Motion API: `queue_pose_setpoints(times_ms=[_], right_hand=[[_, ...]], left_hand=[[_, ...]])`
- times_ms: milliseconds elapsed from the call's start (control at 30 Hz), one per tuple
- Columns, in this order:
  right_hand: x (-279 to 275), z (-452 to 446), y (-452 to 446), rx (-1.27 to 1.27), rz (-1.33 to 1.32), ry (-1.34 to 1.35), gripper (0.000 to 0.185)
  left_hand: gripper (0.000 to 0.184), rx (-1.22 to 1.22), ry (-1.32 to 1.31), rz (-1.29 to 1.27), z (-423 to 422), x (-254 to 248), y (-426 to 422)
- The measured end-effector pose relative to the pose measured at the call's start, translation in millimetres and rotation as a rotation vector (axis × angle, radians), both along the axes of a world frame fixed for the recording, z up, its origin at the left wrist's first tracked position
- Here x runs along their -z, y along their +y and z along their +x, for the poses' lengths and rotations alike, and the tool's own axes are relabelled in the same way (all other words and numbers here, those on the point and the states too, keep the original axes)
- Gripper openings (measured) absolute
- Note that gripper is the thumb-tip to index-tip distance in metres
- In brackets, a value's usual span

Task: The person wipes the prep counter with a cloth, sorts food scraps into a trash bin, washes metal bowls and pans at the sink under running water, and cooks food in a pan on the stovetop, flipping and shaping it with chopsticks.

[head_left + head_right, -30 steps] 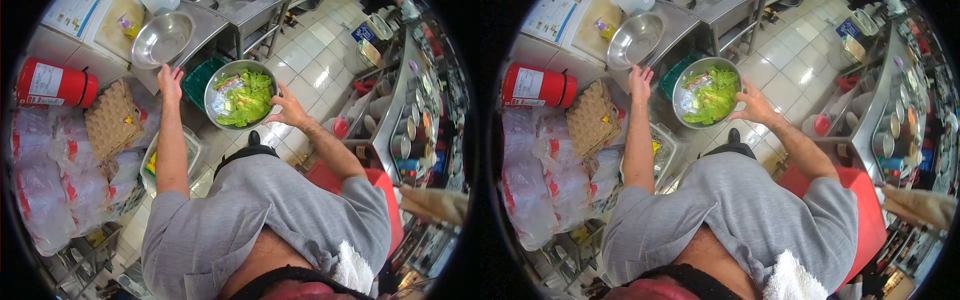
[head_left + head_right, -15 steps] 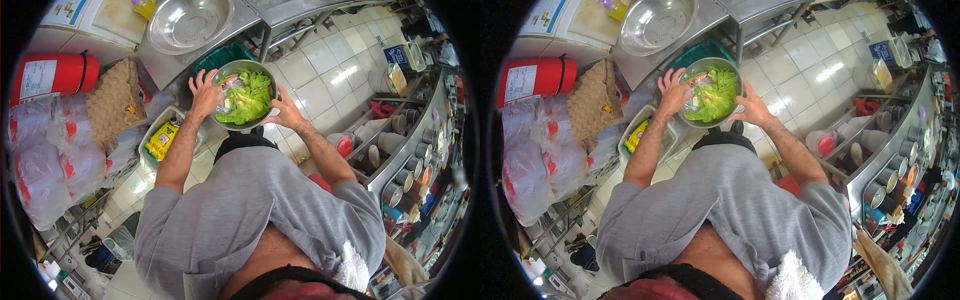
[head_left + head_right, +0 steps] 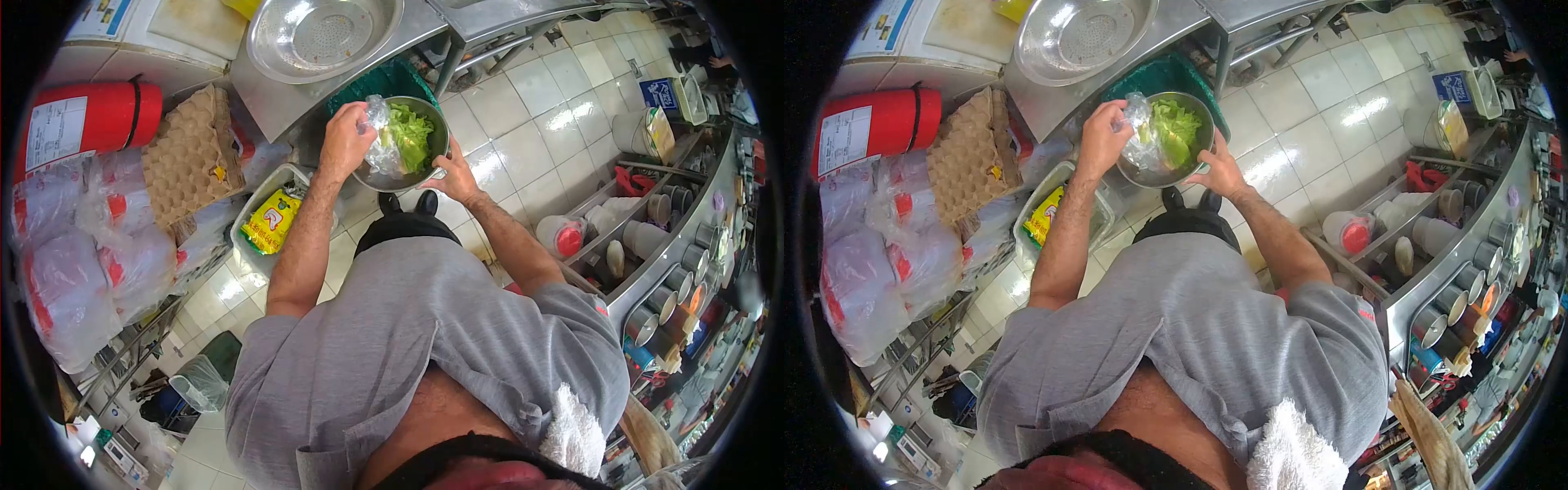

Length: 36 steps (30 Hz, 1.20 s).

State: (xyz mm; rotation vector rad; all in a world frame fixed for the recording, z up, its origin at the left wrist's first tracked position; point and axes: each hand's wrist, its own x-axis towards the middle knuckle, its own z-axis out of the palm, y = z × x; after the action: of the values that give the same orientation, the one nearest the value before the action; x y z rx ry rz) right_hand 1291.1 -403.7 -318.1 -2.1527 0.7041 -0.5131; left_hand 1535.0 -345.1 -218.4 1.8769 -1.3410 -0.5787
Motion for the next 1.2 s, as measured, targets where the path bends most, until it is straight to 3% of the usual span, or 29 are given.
queue_pose_setpoints(times_ms=[267,333,400,467,633,733,833,900,967,1033,1100,1167,1200], right_hand=[[19.5,-10.3,11.0,0.049,0.025,0.041,0.045],[21.7,-10.0,9.0,0.059,0.073,0.053,0.044],[36.4,-12.2,8.9,0.102,-0.035,0.027,0.046],[24.5,-11.5,9.1,0.101,0.046,0.039,0.045],[25.8,-16.8,6.1,0.092,0.089,0.043,0.045],[25.7,-18.6,5.6,0.099,0.048,0.084,0.045],[10.7,-15.5,9.3,0.105,-0.008,0.102,0.046],[11.8,-13.0,9.0,0.097,-0.028,0.060,0.047],[4.0,-7.2,10.7,0.098,-0.022,0.053,0.047],[-2.9,-2.3,13.7,0.074,-0.016,0.033,0.046],[5.6,1.0,15.1,0.058,0.011,0.001,0.046],[7.1,3.5,16.6,0.050,0.035,-0.030,0.047],[5.6,6.4,18.2,0.039,-0.023,-0.031,0.046]], left_hand=[[0.013,-0.156,-0.005,0.078,19.5,-2.3,33.8],[0.011,-0.272,0.020,-0.036,29.3,-0.6,52.4],[0.011,-0.384,0.047,0.015,43.2,-7.3,85.0],[0.014,-0.555,0.203,-0.075,54.5,-17.1,114.4],[0.015,-0.740,0.086,-0.022,94.7,14.1,210.4],[0.025,-0.828,0.056,0.153,116.1,59.3,266.1],[0.035,-0.831,-0.110,0.289,125.5,113.0,294.5],[0.036,-0.858,-0.854,0.316,116.7,122.3,276.8],[0.030,-0.651,-0.573,0.196,84.2,83.1,208.0],[0.015,-0.324,-0.283,0.088,55.4,90.8,151.9],[0.009,-0.041,-0.411,0.201,8.4,61.2,103.1],[0.017,0.076,-0.503,0.458,-13.8,73.4,79.1],[0.017,0.081,-0.507,0.454,-19.2,81.8,73.0]])
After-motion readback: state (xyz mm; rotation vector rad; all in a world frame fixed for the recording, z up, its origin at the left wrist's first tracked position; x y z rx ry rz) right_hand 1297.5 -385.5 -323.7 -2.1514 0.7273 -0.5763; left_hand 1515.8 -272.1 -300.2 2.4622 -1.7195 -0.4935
